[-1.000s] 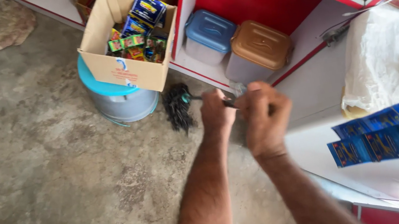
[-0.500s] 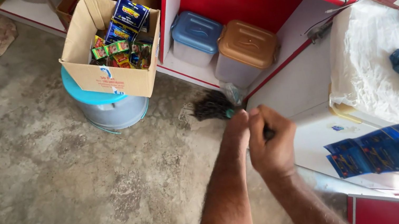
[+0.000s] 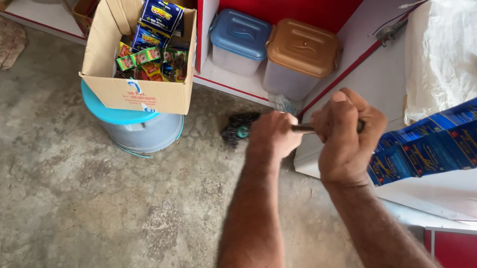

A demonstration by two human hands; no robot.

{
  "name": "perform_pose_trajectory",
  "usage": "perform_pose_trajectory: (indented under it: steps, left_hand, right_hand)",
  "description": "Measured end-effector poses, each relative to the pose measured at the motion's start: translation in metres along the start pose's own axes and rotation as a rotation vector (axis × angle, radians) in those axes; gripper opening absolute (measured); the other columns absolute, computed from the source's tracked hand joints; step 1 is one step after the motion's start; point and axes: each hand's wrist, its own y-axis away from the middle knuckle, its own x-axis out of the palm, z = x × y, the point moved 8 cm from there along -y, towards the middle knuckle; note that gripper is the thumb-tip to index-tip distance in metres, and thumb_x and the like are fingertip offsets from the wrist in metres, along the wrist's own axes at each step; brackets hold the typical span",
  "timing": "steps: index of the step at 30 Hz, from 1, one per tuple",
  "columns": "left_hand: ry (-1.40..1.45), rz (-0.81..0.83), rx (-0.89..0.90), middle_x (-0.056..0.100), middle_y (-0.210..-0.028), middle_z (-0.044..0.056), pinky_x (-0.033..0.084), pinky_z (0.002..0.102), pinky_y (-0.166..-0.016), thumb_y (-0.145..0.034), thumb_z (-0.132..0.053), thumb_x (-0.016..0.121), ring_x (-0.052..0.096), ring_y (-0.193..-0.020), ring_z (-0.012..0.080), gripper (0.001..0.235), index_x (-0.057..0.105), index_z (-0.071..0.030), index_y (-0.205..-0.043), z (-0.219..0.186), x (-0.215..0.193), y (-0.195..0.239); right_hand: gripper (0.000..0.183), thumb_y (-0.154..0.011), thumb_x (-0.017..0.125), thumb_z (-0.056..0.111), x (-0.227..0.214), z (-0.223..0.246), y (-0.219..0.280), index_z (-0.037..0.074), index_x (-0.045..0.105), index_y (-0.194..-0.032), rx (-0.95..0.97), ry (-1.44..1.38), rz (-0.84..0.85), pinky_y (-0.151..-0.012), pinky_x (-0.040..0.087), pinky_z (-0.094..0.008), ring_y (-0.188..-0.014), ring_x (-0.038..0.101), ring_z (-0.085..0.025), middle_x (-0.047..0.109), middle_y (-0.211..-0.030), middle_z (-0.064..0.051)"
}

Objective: Mopping a floor in a small grocery store or shop environment.

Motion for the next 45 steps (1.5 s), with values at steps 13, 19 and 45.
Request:
perform_pose_trajectory:
  steps: [13,19,45]
  left_hand:
    - [0.055,-0.326,0.025,0.073,-0.088,0.018,0.058,0.047,-0.079,-0.087,-0.043,0.069,0.071,-0.087,0.0353,0.038,0.077,-0.005,-0.081,0.017,-0.005,-0.008]
    - [0.016,-0.368,0.057,0.073,-0.089,0.019,0.057,0.045,-0.082,-0.086,-0.029,0.068,0.072,-0.088,0.0329,0.027,0.076,-0.004,-0.080,0.015,0.016,-0.025]
    - [1.527,-0.407,-0.021,0.053,-0.090,-0.005,0.048,0.023,-0.083,-0.107,-0.029,0.048,0.056,-0.092,0.0041,0.018,0.057,-0.014,-0.101,0.054,0.081,0.014]
  right_hand:
    - [0.039,-0.102,0.048,0.014,0.008,-0.009,-0.006,0.008,0.039,-0.065,0.093,0.065,0.068,-0.052,0.037,-0.030,-0.052,0.034,-0.009,0.037,-0.055,0.002]
    - [0.037,-0.102,0.050,0.011,-0.006,-0.014,-0.013,0.008,0.041,-0.066,0.098,0.018,0.069,-0.053,0.038,-0.030,-0.053,0.036,-0.008,0.040,-0.056,0.002]
    - [0.032,-0.102,0.054,0.013,0.008,-0.003,0.017,0.001,0.044,-0.074,0.036,0.129,0.243,-0.054,0.032,-0.030,-0.064,0.034,-0.008,0.037,-0.064,-0.002]
